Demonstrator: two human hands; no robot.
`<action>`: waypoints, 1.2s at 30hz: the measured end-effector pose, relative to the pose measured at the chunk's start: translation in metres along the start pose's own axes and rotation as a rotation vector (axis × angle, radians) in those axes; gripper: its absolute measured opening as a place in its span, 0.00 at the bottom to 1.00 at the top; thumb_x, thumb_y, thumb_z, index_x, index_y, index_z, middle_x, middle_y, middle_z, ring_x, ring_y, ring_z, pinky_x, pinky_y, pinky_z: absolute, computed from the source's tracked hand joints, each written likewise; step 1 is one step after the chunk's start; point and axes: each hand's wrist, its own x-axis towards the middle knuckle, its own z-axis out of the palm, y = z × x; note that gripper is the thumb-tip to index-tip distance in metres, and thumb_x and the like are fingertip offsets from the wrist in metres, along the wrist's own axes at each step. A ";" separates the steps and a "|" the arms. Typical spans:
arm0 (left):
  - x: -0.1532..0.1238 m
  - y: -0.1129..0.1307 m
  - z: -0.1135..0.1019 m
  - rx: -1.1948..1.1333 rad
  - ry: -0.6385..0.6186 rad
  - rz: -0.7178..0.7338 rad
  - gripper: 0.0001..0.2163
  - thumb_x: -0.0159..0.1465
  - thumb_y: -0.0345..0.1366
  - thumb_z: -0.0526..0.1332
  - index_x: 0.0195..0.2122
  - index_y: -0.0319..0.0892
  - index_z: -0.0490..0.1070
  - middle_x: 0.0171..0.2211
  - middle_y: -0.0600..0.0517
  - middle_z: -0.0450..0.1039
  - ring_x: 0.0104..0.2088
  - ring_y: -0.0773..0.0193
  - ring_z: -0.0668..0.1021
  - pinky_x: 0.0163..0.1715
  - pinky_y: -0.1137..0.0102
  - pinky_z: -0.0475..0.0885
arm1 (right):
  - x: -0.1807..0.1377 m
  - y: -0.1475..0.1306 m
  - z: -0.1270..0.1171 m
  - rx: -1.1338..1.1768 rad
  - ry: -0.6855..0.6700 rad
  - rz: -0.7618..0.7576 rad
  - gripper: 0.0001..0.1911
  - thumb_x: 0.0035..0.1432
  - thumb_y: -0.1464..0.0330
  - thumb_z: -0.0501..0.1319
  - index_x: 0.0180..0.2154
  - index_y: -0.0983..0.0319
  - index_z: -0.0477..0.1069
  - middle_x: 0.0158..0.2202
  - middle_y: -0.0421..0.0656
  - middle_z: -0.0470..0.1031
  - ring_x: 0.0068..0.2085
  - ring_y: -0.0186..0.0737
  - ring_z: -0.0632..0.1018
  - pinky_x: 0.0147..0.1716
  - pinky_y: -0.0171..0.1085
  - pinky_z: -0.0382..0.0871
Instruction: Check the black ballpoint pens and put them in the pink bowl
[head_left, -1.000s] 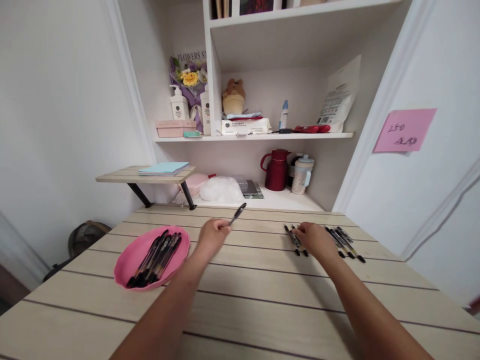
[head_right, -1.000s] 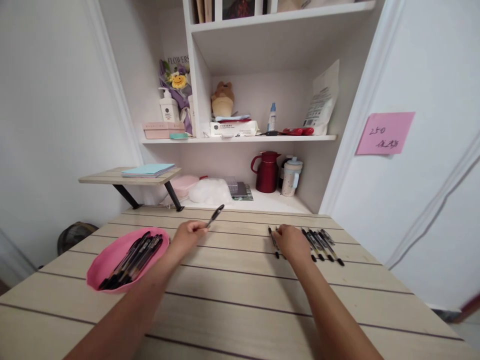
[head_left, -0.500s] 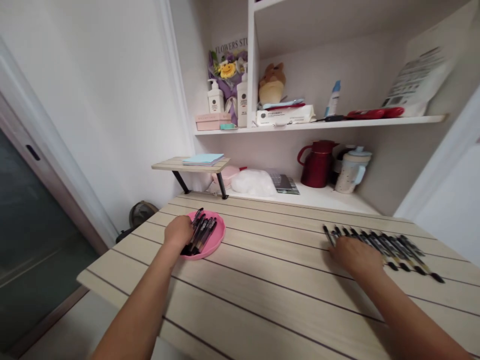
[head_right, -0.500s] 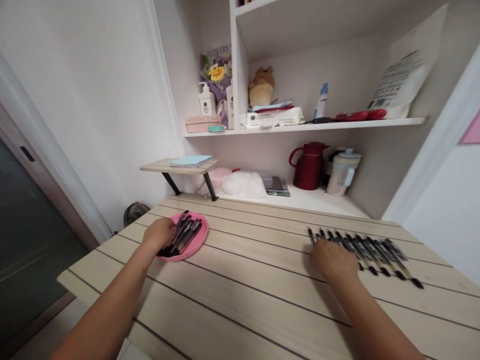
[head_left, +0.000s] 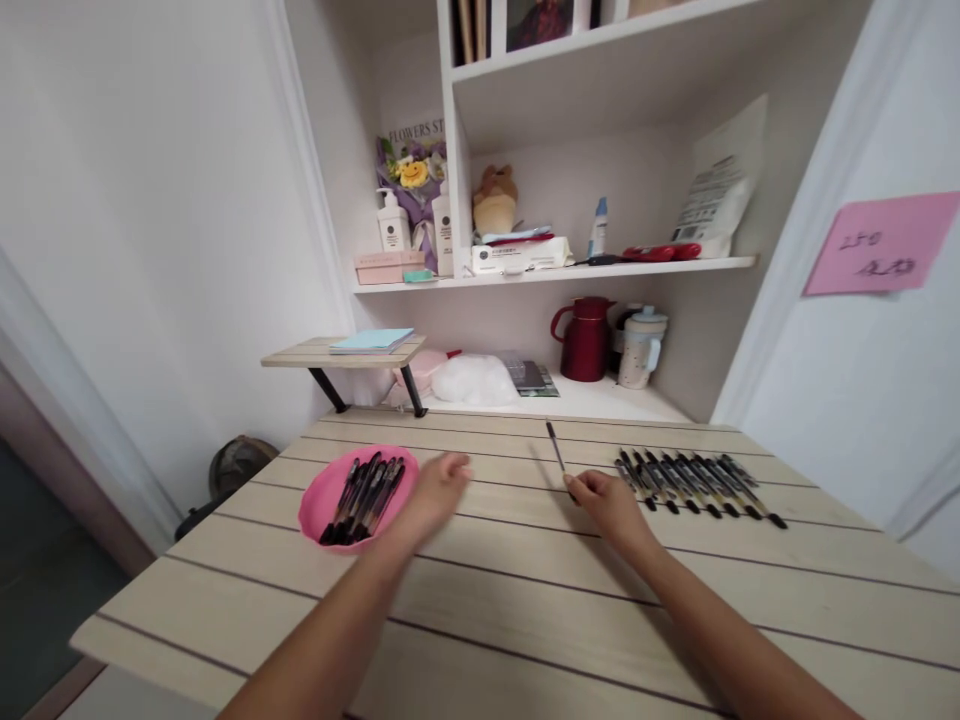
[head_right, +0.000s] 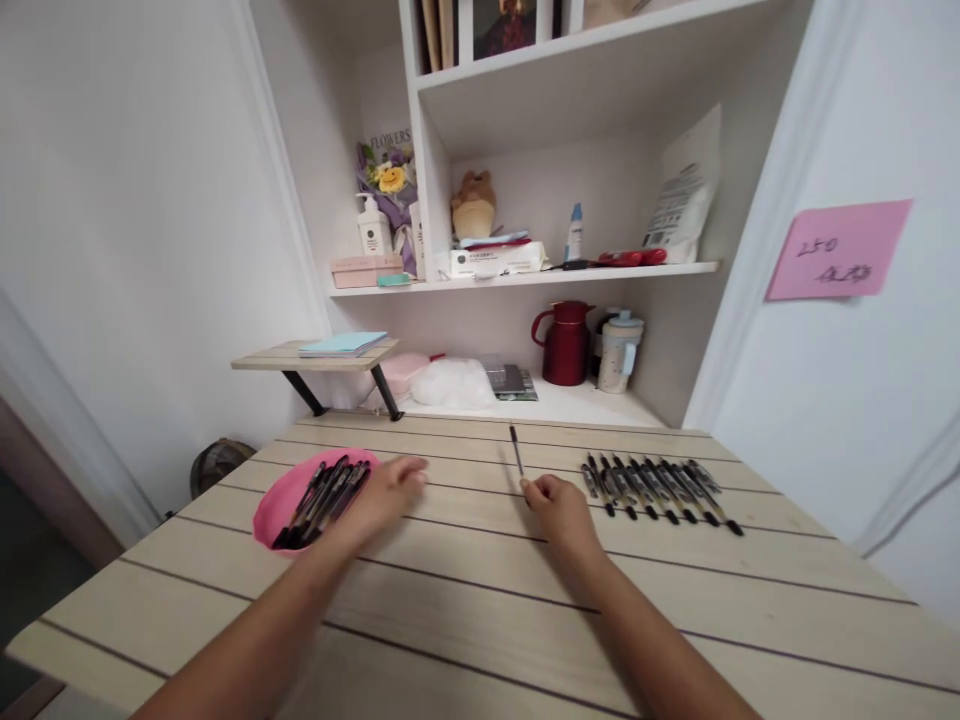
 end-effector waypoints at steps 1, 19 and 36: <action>0.002 0.007 0.024 -0.230 -0.146 -0.126 0.16 0.58 0.42 0.53 0.45 0.42 0.61 0.40 0.44 0.68 0.39 0.59 0.74 0.38 0.63 0.68 | -0.003 -0.003 0.006 0.095 0.006 -0.009 0.20 0.51 0.56 0.51 0.16 0.61 0.63 0.15 0.41 0.67 0.19 0.34 0.67 0.21 0.33 0.55; 0.045 -0.006 0.127 -0.662 -0.328 -0.217 0.17 0.57 0.51 0.50 0.35 0.41 0.59 0.24 0.53 0.69 0.17 0.70 0.72 0.16 0.77 0.62 | 0.010 -0.004 -0.031 -0.255 -0.206 -0.087 0.12 0.52 0.64 0.52 0.25 0.61 0.71 0.24 0.42 0.75 0.26 0.34 0.72 0.24 0.31 0.55; 0.042 -0.006 0.132 -0.638 -0.299 -0.089 0.21 0.54 0.55 0.52 0.36 0.40 0.60 0.20 0.55 0.68 0.14 0.70 0.71 0.14 0.77 0.61 | 0.031 0.043 -0.040 -0.648 -0.046 0.215 0.09 0.50 0.72 0.54 0.32 0.68 0.71 0.37 0.60 0.74 0.37 0.52 0.75 0.32 0.41 0.63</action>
